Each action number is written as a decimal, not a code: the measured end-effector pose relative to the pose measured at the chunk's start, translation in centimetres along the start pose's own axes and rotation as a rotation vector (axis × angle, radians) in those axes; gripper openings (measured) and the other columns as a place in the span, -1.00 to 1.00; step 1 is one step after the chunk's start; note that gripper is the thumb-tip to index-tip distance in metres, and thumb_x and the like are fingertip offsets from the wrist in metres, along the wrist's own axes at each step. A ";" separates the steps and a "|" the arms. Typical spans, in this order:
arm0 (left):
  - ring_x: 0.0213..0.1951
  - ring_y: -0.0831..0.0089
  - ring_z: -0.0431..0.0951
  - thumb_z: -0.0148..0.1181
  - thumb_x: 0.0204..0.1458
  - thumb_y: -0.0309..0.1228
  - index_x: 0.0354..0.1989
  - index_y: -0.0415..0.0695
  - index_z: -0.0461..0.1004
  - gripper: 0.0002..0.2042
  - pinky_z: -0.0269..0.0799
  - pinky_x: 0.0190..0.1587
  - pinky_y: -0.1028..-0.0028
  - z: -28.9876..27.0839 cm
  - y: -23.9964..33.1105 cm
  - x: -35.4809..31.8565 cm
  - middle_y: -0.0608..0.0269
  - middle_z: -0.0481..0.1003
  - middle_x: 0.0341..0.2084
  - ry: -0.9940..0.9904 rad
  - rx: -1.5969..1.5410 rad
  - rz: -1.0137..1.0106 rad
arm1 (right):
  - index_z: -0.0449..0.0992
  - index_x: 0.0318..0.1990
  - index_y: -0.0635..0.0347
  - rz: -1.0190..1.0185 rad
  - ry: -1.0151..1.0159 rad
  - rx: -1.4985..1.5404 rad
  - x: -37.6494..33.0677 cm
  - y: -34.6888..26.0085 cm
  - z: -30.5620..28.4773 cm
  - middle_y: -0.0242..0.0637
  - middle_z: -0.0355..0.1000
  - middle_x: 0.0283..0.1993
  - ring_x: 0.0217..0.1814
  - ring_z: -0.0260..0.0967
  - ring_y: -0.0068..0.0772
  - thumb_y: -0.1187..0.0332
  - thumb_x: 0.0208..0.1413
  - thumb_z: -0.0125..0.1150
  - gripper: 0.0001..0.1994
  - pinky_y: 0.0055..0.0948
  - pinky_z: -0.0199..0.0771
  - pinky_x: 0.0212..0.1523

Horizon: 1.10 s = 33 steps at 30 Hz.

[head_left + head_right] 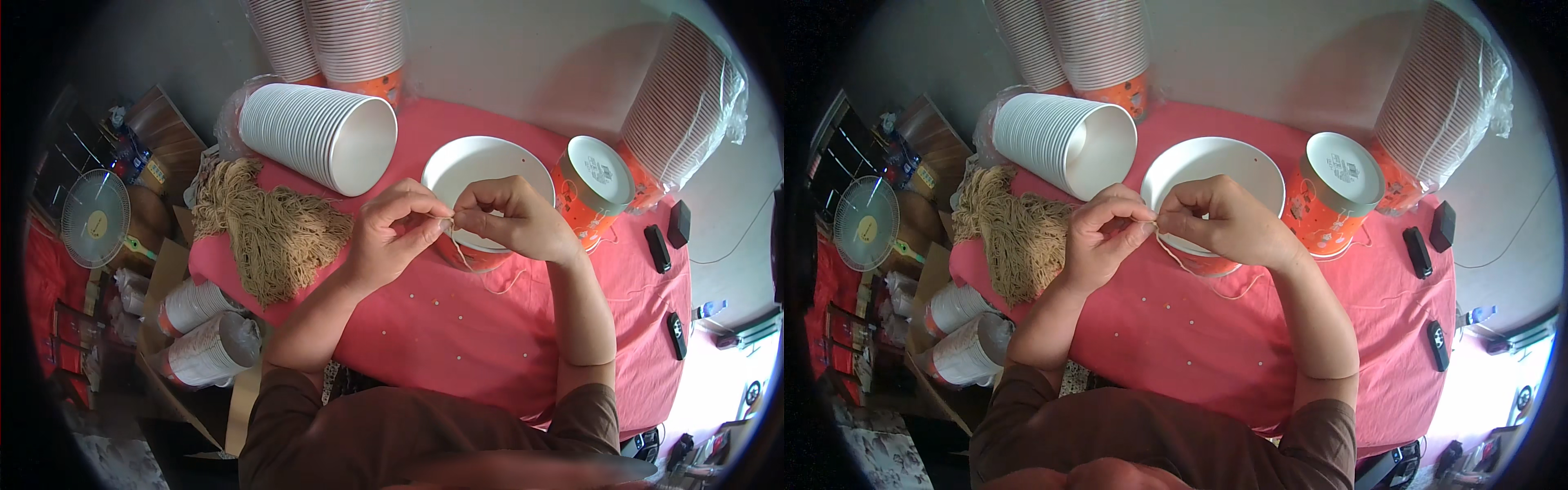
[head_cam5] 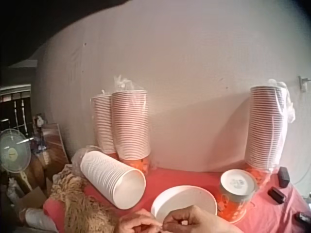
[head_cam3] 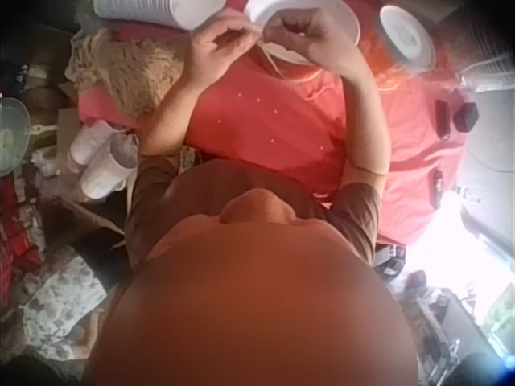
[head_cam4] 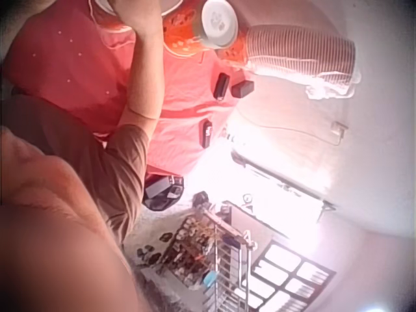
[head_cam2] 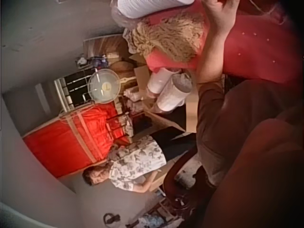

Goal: Attaching rope handles to paper buckets by threading them through holes and tying knots.

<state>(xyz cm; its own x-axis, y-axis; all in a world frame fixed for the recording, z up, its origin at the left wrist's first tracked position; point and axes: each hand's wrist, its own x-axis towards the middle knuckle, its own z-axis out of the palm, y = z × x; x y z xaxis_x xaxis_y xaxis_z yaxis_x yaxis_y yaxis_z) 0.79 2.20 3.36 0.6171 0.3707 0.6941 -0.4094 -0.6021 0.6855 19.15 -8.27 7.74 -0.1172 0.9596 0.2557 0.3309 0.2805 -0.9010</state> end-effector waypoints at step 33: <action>-0.59 0.75 0.17 0.11 0.17 -0.41 -0.24 -0.15 0.42 -0.91 0.05 -0.56 0.70 -0.7 -0.4 -0.1 0.48 0.32 -0.55 0.051 -0.812 -0.664 | 0.46 -0.37 0.19 -0.571 0.403 -0.613 0.8 0.2 2.6 -0.29 0.46 -0.44 -0.35 0.46 -0.19 0.55 -0.18 0.31 -0.82 -0.26 0.45 -0.26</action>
<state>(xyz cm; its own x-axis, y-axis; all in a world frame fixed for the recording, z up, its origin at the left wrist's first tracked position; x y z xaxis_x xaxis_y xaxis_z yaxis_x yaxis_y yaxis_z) 0.42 2.90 3.19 0.8617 0.4930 0.1201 -0.3382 0.3816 0.8602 16.70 -7.47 6.85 -0.1187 0.5754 0.8092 0.7740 0.5641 -0.2877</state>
